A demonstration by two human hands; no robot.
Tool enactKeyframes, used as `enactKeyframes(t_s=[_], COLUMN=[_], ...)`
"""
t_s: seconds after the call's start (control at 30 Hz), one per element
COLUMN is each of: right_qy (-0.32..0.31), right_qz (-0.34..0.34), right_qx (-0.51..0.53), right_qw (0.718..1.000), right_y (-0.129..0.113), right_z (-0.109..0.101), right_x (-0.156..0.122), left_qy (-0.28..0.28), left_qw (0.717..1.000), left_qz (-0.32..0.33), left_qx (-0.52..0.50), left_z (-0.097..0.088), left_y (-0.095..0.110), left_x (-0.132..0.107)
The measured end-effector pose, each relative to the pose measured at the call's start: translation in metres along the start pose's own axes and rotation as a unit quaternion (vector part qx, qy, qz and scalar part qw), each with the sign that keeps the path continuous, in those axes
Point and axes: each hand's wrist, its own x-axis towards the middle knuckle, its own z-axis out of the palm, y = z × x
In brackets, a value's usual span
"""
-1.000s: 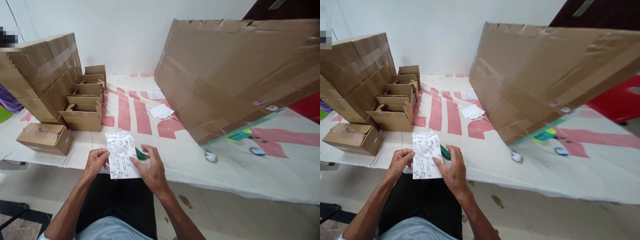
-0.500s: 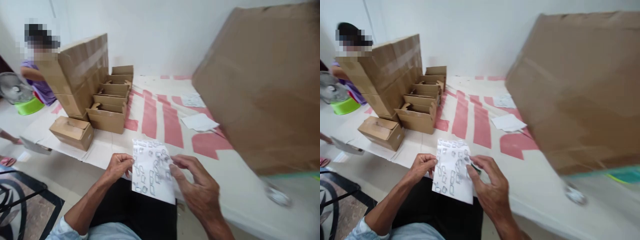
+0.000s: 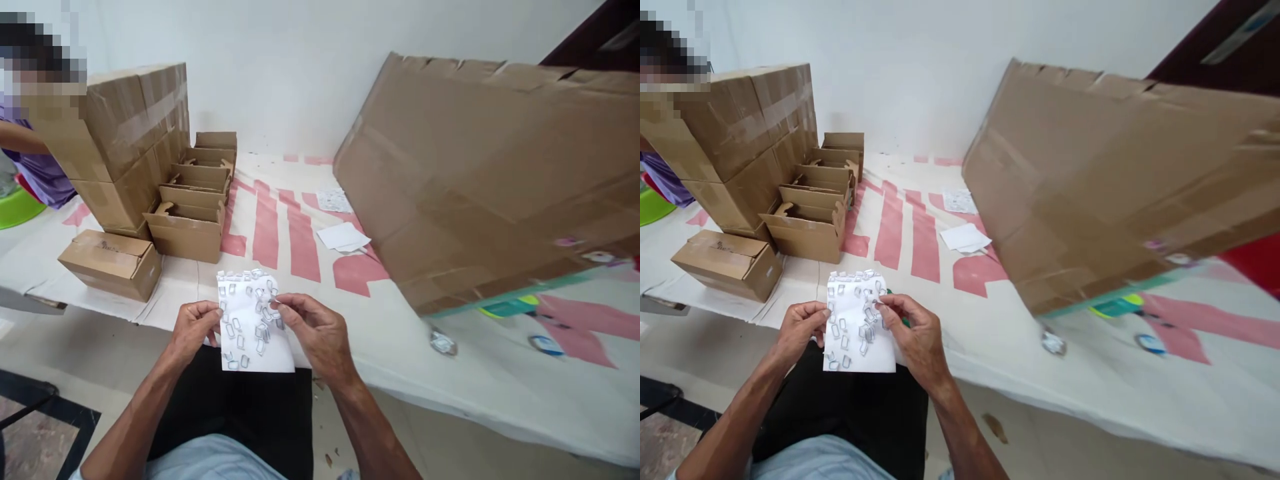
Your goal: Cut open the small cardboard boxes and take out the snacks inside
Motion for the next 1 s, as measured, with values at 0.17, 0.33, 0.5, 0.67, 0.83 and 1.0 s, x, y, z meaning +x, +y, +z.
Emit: enactKeyframes(t_s=[0.17, 0.33, 0.5, 0.67, 0.83, 1.0], right_qy=[-0.028, -0.121, -0.139, -0.161, -0.199, -0.253], right_qz=[-0.044, -0.251, -0.318, -0.341, -0.368, -0.418], right_qx=[-0.022, -0.148, -0.214, -0.229, -0.235, -0.207], right_qw=[0.998, 0.949, 0.913, 0.897, 0.877, 0.848], right_y=[-0.011, -0.019, -0.018, -0.027, -0.039, -0.058], right_z=[0.006, 0.013, 0.022, 0.033, 0.053, 0.083], right_x=[0.004, 0.012, 0.019, 0.026, 0.036, 0.044], left_qy=[0.012, 0.023, 0.031, 0.061, 0.099, 0.15], left_qw=[1.0, 1.0, 0.999, 0.997, 0.994, 0.985], left_qz=[0.002, 0.014, 0.029, 0.035, 0.043, 0.071], left_qx=[0.002, -0.003, -0.01, -0.017, -0.029, -0.033], left_z=[-0.001, -0.001, -0.006, -0.018, -0.035, -0.063], left_y=[-0.002, 0.003, 0.012, 0.015, 0.023, 0.038], left_x=[-0.003, -0.008, -0.016, -0.024, -0.035, -0.05])
